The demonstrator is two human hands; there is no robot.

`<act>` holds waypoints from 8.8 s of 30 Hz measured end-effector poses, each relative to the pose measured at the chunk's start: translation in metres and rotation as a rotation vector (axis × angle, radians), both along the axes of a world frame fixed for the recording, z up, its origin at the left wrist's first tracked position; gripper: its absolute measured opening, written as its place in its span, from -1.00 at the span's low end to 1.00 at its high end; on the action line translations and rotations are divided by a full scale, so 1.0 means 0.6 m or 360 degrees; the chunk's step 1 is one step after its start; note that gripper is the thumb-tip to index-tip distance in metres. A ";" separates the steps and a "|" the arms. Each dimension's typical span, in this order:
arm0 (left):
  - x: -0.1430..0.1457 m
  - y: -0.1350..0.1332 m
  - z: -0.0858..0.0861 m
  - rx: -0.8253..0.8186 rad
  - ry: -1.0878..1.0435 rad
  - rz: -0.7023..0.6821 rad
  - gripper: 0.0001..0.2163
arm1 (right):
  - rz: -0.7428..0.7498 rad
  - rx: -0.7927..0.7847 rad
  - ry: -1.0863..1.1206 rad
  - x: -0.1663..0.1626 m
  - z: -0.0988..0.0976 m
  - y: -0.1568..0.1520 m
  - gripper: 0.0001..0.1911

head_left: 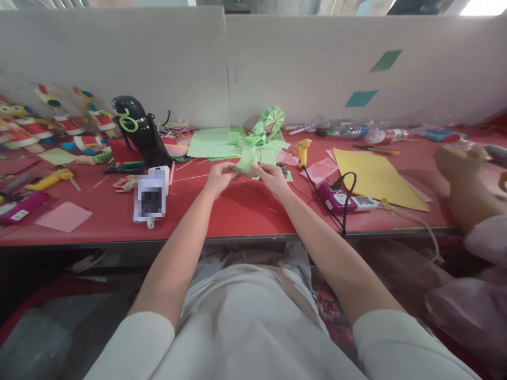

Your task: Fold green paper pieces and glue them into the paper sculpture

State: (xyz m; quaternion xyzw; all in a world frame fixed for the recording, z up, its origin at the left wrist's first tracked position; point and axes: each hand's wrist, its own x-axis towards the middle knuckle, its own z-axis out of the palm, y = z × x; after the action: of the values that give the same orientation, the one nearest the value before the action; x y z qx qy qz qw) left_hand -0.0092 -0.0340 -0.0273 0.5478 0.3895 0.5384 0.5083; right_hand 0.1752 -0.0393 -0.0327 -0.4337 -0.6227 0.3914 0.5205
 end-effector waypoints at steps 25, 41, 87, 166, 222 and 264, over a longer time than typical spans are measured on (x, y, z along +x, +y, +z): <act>0.013 0.002 -0.016 0.0015 0.0131 0.0199 -0.54 | -0.0320 0.0681 -0.0619 -0.008 -0.012 -0.007 -0.85; 0.022 -0.015 -0.001 -0.0289 -0.0018 -0.0115 -0.71 | -0.0299 0.0831 -0.0658 -0.011 -0.020 0.002 -0.96; 0.018 -0.015 -0.003 -0.0270 0.0002 -0.0069 -0.76 | -0.0249 0.0741 -0.0596 -0.011 -0.022 0.002 -0.89; 0.017 -0.018 0.002 -0.0098 -0.0003 0.0001 -0.54 | -0.0005 -0.0237 0.0329 -0.014 -0.021 0.007 -0.54; 0.006 -0.010 0.000 -0.0115 0.0198 0.0009 -0.75 | 0.0074 -0.0223 0.0210 -0.015 -0.006 -0.005 -0.59; 0.009 -0.012 -0.002 0.0065 0.0326 -0.0261 -0.58 | -0.0061 -0.0105 0.0210 -0.004 -0.006 0.002 -0.55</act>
State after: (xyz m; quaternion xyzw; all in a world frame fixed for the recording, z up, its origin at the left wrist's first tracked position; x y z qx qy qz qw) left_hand -0.0041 -0.0415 -0.0286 0.6402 0.3823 0.4440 0.4969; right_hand 0.1726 -0.0378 -0.0364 -0.4357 -0.5653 0.4295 0.5533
